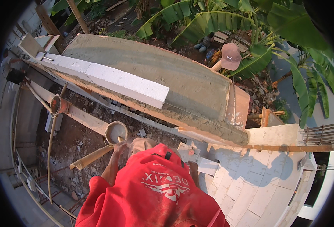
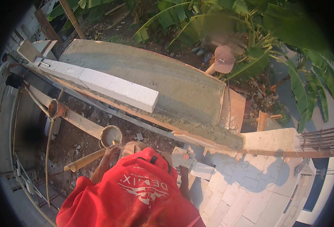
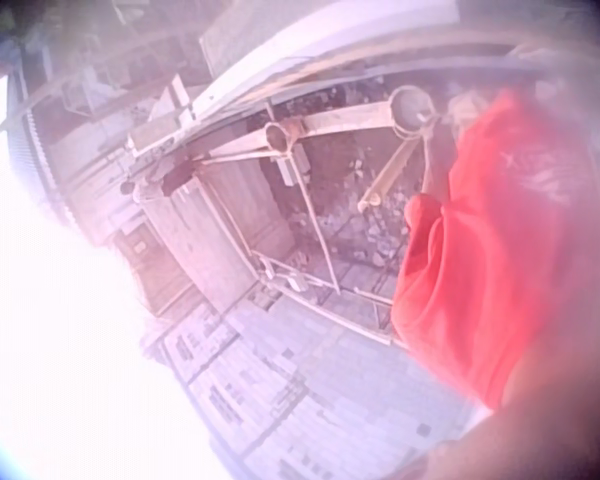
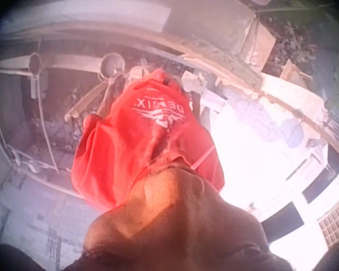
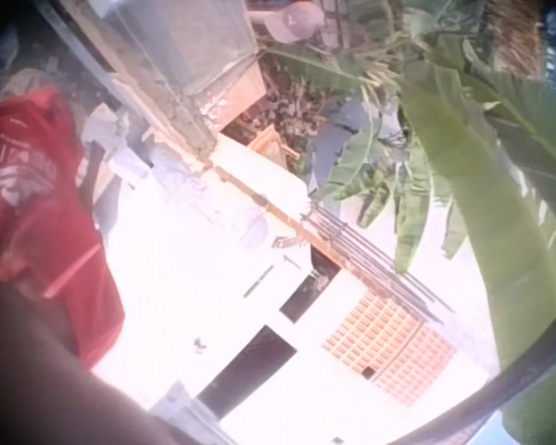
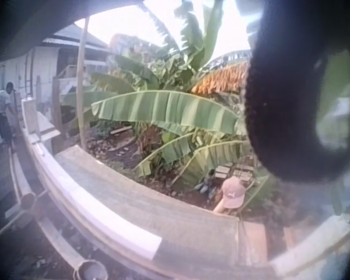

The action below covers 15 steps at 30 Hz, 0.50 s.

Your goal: The person places white blocks onto a curved wall section, then scoops mortar from a bucket with a trowel and spreads it along the wall. The person repeats this process, positioning blocks and applying mortar to secure them.

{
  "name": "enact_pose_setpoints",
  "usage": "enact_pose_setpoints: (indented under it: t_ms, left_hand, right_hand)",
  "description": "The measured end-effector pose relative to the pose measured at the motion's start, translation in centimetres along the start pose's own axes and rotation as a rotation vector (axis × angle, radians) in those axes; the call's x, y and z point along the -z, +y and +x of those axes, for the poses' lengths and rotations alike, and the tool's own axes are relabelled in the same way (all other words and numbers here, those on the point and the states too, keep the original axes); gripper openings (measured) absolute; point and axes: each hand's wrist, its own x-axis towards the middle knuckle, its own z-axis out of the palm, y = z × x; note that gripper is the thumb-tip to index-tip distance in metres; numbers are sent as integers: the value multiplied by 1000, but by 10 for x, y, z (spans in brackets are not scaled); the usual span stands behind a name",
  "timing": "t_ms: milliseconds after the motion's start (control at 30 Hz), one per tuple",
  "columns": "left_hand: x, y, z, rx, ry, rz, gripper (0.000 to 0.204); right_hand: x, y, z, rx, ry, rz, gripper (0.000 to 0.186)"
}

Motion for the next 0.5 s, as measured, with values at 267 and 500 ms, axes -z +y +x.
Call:
enact_pose_setpoints:
  t_ms: [267, 500]
  left_hand:
    - [-3, -11, 7, 8, -20, -19, 38]
    - [15, -41, 33, -136, -23, -21, 31]
  right_hand:
    - [4, 10, 19, -25, -25, 109, 25]
    - [-5, -1, 15, 16, -66, 109, 23]
